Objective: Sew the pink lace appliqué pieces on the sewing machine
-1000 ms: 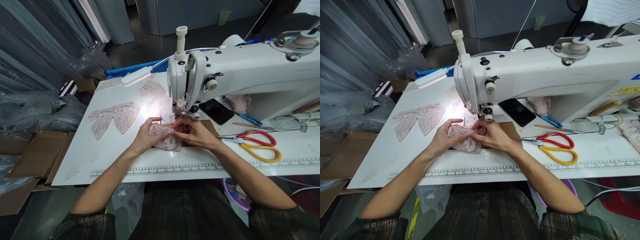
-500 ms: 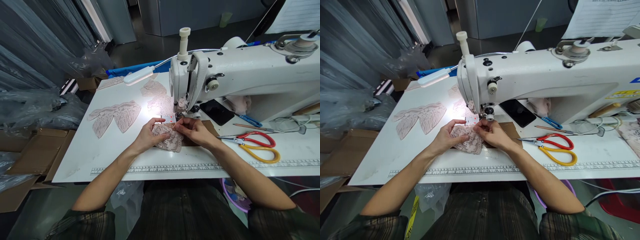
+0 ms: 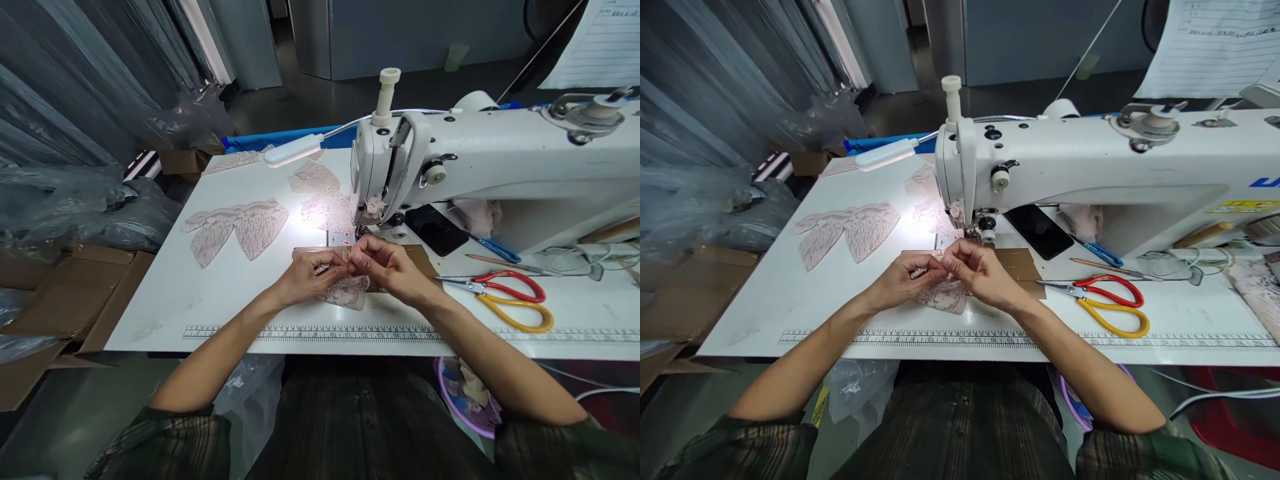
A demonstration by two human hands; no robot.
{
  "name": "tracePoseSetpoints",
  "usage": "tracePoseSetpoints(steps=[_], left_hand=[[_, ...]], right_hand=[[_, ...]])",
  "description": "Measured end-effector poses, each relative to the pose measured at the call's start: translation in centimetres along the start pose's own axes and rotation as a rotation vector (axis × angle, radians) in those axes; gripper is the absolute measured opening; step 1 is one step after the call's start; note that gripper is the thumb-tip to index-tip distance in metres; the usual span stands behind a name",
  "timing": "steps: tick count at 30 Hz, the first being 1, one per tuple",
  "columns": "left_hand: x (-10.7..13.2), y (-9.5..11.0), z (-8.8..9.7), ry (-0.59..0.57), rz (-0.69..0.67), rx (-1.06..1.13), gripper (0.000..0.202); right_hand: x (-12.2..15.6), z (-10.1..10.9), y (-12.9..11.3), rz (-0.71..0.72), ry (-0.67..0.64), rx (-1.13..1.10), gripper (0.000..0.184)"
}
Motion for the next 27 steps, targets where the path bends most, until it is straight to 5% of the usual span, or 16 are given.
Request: tracePoseSetpoints(steps=[5, 8, 12, 19, 24, 27], left_hand=[[0.5, 1.2, 0.8, -0.088, -0.039, -0.065, 0.027], [0.5, 1.0, 1.6, -0.081, -0.018, -0.068, 0.024], [0.5, 1.0, 0.5, -0.170, -0.038, -0.068, 0.024], [1.3, 1.3, -0.4, -0.165, 0.128, -0.188, 0.024], [1.8, 2.7, 1.0, -0.001, 0.048, -0.264, 0.021], [2.3, 2.5, 1.9, 0.078, 0.048, -0.236, 0.018]], right_hand=[[2.8, -1.2, -1.7, 0.097, -0.097, 0.209, 0.030], [4.6, 0.6, -1.6, 0.044, -0.039, 0.210, 0.033], [5.7, 2.4, -1.4, 0.068, 0.061, 0.186, 0.027], [5.6, 0.1, -3.0, 0.277, 0.024, 0.029, 0.015], [6.0, -1.6, -5.6, 0.477, 0.087, 0.797, 0.011], [5.9, -1.0, -4.5, 0.428, 0.111, 1.147, 0.017]])
Point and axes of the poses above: each hand's wrist, its own x-axis away from the middle knuckle, its own z-axis out of the back of the hand, y = z × x, the point moved 9 cm from there along -x, towards the middle knuckle, and after that the axes turned 7 degrees about -x, right-handed, at the moved point
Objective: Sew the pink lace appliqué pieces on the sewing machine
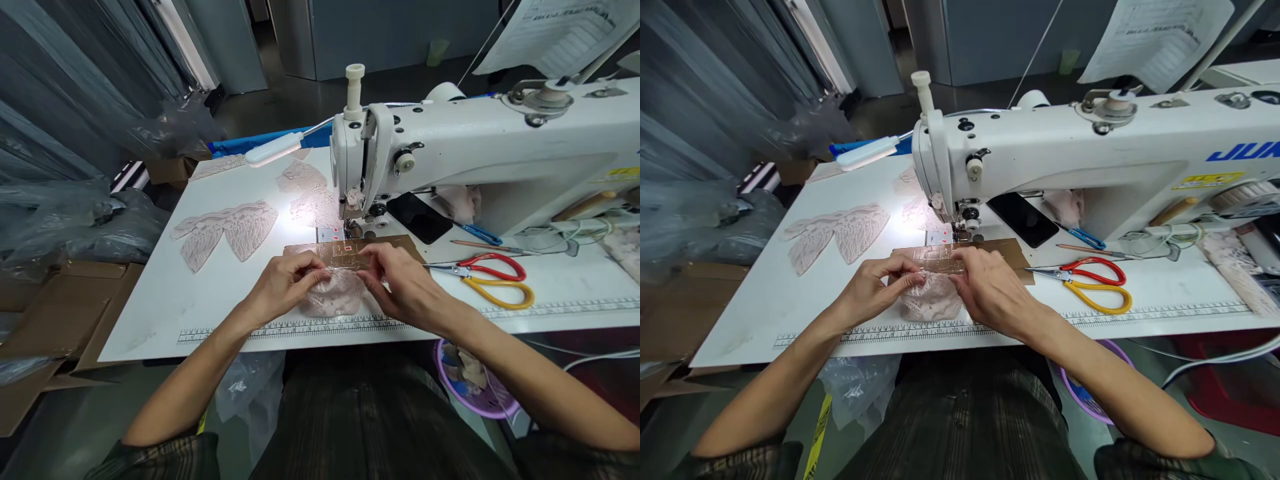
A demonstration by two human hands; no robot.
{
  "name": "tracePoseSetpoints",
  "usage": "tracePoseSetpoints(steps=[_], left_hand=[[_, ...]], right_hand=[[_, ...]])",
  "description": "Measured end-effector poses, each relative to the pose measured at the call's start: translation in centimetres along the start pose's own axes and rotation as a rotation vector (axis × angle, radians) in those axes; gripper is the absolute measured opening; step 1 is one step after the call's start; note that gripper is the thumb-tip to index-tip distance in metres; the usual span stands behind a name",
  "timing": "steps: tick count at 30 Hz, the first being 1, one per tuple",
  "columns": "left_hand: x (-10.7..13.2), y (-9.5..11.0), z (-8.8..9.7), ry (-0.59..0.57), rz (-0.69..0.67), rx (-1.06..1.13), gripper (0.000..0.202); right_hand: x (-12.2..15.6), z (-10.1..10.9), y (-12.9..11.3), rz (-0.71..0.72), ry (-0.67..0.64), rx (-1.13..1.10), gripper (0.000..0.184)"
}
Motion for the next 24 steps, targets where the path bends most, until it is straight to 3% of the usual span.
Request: tracePoseSetpoints(steps=[3, 6, 11, 14, 16, 18, 20, 22, 24], left_hand=[[0.3, -0.7, 0.7, 0.053, 0.031, 0.012, 0.018], [0.4, -1.4, 0.8, 0.056, 0.079, 0.005, 0.019], [0.0, -0.9, -0.6, 0.005, 0.097, 0.040, 0.019], [0.0, 0.7, -0.7, -0.016, 0.008, 0.086, 0.015], [0.5, 1.1, 0.9, 0.088, -0.037, 0.074, 0.014], [1.4, 0.5, 3.4, 0.260, -0.019, 0.099, 0.014], [2.1, -1.2, 4.9, 0.368, 0.078, 0.187, 0.016], [1.9, -2.6, 4.3, 0.324, 0.182, 0.305, 0.023], [1.1, -2.8, 2.2, 0.198, 0.233, 0.425, 0.030]], right_hand=[[0.9, -1.5, 1.5, -0.050, -0.180, 0.042, 0.018], [1.2, -1.5, 1.4, -0.074, -0.271, -0.090, 0.016], [-0.7, -1.1, -3.4, 0.050, -0.286, -0.520, 0.015], [-1.4, -2.2, -4.5, 0.153, -0.279, -0.531, 0.023], [-1.2, -1.9, -2.2, 0.104, -0.144, -0.348, 0.026], [-0.2, -0.5, 2.3, -0.125, 0.030, -0.135, 0.021], [1.3, 0.7, 6.0, -0.340, 0.092, -0.053, 0.021], [1.7, 0.8, 6.7, -0.364, 0.016, -0.083, 0.021], [0.9, 0.4, 5.0, -0.243, -0.064, -0.151, 0.025]])
Point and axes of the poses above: each hand's wrist, its own x-axis away from the middle knuckle, its own z-axis out of the back of the hand, y = z × x, the point moved 9 cm from there along -x, towards the middle knuckle, and after that the axes turned 7 degrees about -x, right-handed, at the moved point
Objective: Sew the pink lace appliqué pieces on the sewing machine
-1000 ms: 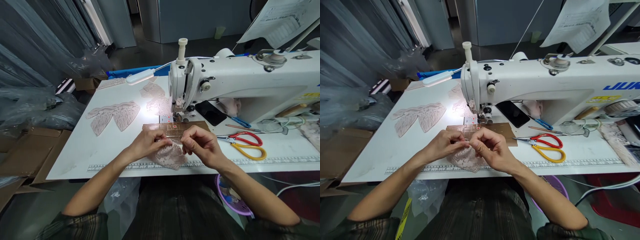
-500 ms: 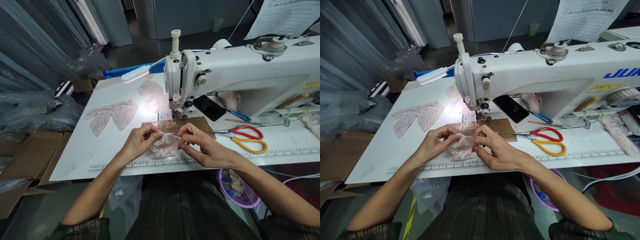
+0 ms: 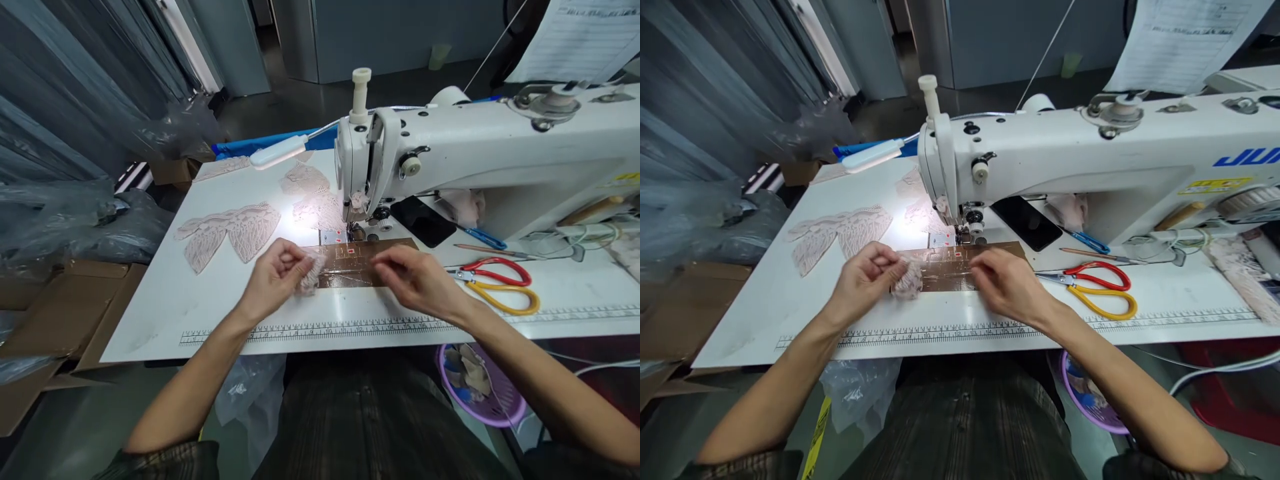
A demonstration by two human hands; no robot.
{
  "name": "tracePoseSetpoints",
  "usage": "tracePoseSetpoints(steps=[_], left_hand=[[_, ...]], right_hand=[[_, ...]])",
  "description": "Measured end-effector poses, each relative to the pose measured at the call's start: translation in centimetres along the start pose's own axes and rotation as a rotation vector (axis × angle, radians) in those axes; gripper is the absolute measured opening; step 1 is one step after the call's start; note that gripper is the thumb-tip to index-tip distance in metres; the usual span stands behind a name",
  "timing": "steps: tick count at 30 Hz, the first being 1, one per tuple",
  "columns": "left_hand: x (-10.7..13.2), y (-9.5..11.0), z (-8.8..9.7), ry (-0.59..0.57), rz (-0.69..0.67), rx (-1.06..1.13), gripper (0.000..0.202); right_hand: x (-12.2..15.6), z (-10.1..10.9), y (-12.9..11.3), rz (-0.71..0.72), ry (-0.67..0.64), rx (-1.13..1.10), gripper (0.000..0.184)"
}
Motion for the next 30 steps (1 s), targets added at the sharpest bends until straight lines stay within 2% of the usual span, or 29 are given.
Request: tracePoseSetpoints(steps=[3, 5, 7, 10, 12, 15, 19, 21, 23, 26, 28, 30], left_hand=[[-0.4, 0.0, -3.1, -0.158, 0.051, 0.065, 0.036], [-0.5, 0.4, -4.3, -0.219, 0.060, 0.081, 0.040], [-0.4, 0.5, -4.6, -0.270, 0.074, 0.085, 0.042], [-0.7, 0.2, -4.2, -0.297, 0.097, 0.064, 0.043], [-1.0, 0.0, -3.9, -0.317, 0.092, 0.061, 0.042], [-1.5, -0.3, -4.4, -0.406, 0.100, 0.076, 0.037], [-2.1, -0.9, -4.9, -0.442, 0.192, 0.067, 0.033], [-2.3, -1.1, -5.0, -0.439, 0.205, 0.060, 0.032], [-2.7, -0.9, -4.8, -0.400, 0.146, 0.055, 0.029], [-3.1, -0.6, -3.7, -0.233, -0.003, -0.013, 0.024], [-3.1, -0.5, -2.9, -0.105, -0.085, -0.094, 0.020], [-2.8, -0.6, -2.5, -0.026, -0.136, -0.166, 0.017]], right_hand=[[-1.0, -1.5, -3.5, 0.190, -0.092, -0.090, 0.056], [-1.8, -2.5, -4.5, 0.218, -0.130, -0.175, 0.065], [-2.6, -3.7, -4.2, 0.158, -0.191, -0.295, 0.058], [-3.0, -5.9, -2.4, -0.041, -0.362, -0.532, 0.035], [-2.9, -6.8, -1.5, -0.146, -0.437, -0.651, 0.032], [-3.1, -6.9, -0.9, -0.184, -0.433, -0.674, 0.028], [-3.8, -6.2, -0.9, -0.131, -0.371, -0.511, 0.024], [-4.1, -5.9, -1.1, -0.085, -0.343, -0.410, 0.023], [-4.4, -5.7, -1.2, -0.051, -0.327, -0.344, 0.022], [-4.6, -5.5, -0.9, -0.064, -0.297, -0.340, 0.020], [-4.6, -5.5, -0.2, -0.119, -0.282, -0.403, 0.022], [-4.5, -5.7, 0.7, -0.182, -0.280, -0.490, 0.026]])
Point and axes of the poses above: each hand's wrist, its own x-axis away from the middle knuckle, its own z-axis out of the back of the hand, y = z × x, the point moved 9 cm from there along -x, towards the middle knuckle, and after that the axes turned 7 degrees about -x, right-handed, at the moved point
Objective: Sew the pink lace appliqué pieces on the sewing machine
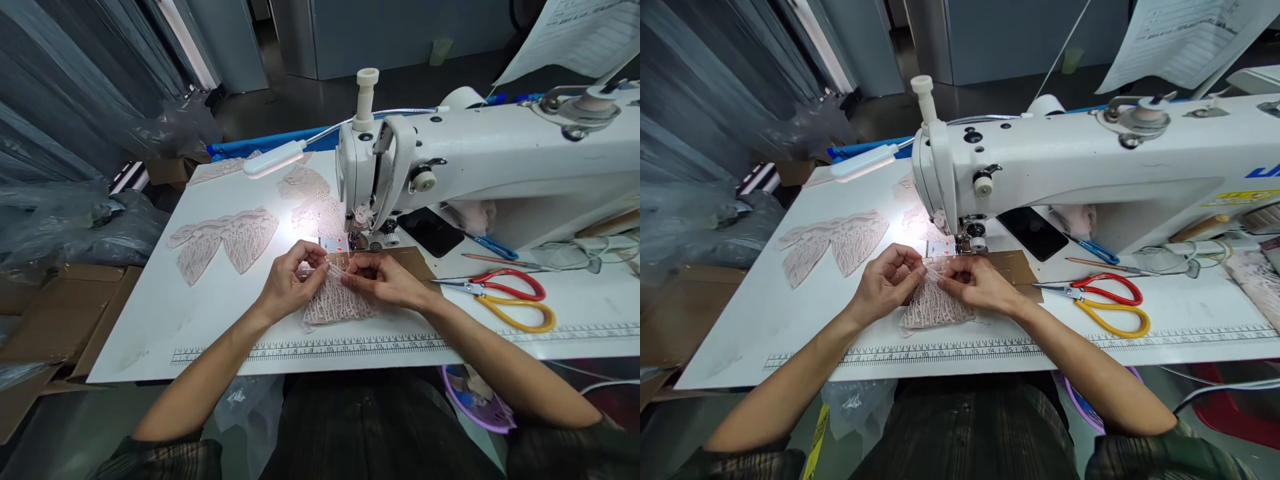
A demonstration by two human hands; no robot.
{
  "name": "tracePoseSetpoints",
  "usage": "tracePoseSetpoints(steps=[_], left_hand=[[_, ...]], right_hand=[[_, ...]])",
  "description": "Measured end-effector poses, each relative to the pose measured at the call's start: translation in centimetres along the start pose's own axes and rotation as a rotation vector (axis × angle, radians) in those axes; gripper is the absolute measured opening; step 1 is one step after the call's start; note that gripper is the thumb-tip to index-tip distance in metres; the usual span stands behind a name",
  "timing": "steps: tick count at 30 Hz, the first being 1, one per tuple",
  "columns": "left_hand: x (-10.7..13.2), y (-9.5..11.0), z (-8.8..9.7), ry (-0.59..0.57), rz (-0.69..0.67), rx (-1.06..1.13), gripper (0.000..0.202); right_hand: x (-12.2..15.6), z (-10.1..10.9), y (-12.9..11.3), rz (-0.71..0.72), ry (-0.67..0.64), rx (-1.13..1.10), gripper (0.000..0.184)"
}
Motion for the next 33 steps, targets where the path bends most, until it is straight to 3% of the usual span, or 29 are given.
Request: tracePoseSetpoints(steps=[5, 12, 18, 22, 29, 33], left_hand=[[-0.1, -0.5, -0.7, -0.044, -0.003, 0.066, 0.021], [-0.3, -1.2, -2.1, -0.182, 0.079, 0.248, 0.030], [-0.4, -1.4, -1.5, -0.101, 0.138, 0.226, 0.028], [-0.1, -1.3, -2.2, -0.096, 0.150, 0.224, 0.025], [1.0, -1.3, -2.3, 0.122, 0.072, 0.047, 0.011], [0.6, -1.3, -1.9, 0.142, 0.055, 0.067, 0.015]], right_hand=[[-0.1, -0.3, 1.5, -0.040, -0.026, -0.150, 0.031], [-0.2, -0.4, 1.4, -0.008, 0.012, -0.197, 0.033], [-0.2, -0.3, 1.2, -0.004, 0.021, -0.128, 0.030], [-0.3, -0.4, 1.0, -0.022, 0.020, -0.062, 0.026], [-0.2, -0.7, 0.3, 0.056, 0.065, -0.024, 0.019], [-0.2, -0.6, 0.9, 0.027, 0.082, -0.079, 0.025]])
Point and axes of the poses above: each hand's wrist, its own x-axis away from the middle knuckle, its own z-axis out of the back of the hand, y = z × x, the point moved 9 cm from there along -x, towards the middle knuckle, and after that the axes turned 7 degrees about -x, right-handed, at the moved point
